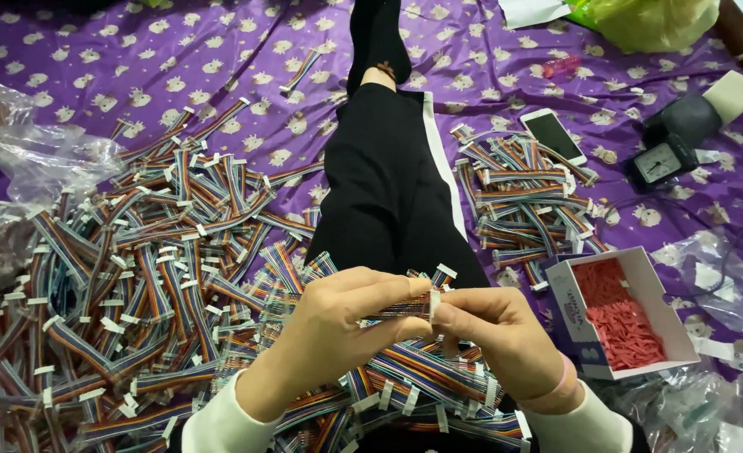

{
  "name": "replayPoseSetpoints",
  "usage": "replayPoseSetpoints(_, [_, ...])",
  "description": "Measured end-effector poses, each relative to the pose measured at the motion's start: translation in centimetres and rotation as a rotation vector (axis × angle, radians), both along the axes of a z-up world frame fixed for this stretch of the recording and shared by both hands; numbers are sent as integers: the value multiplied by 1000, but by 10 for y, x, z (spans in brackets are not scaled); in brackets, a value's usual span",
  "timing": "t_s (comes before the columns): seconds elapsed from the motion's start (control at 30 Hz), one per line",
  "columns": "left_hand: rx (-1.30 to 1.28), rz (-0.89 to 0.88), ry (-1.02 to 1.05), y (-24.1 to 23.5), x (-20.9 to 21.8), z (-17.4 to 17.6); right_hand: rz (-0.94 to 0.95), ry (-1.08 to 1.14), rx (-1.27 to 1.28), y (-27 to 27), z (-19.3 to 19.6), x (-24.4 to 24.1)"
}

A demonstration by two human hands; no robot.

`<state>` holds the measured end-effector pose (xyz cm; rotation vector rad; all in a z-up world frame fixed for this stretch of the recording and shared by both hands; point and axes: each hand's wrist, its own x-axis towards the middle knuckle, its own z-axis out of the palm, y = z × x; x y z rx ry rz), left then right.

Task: Manually attaching small plastic connectors to the ends of multi-colored ribbon cable assemblies.

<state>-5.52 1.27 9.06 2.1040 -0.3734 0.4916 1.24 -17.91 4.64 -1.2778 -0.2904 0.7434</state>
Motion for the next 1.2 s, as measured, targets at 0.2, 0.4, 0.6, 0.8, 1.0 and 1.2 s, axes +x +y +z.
replayPoseSetpoints(0.2, [-8,-11,-2,4,0,-6,27,-42,14,-1,-1,-2])
replayPoseSetpoints(0.4, [59,-7,-48,6,0,-7,18,-66,-15,1,0,-4])
replayPoseSetpoints(0.6, [14,-25,-11,2,0,-7,11,-81,7,1,1,-5])
replayPoseSetpoints(0.8, [83,-99,-30,9,1,-3,16,-62,32,0,-2,-5])
replayPoseSetpoints(1.0, [-22,-177,91,17,9,-3,41,-37,9,1,-4,-5])
replayPoseSetpoints(1.2, [4,-218,43,17,9,-11,55,-53,-39,1,-3,-5])
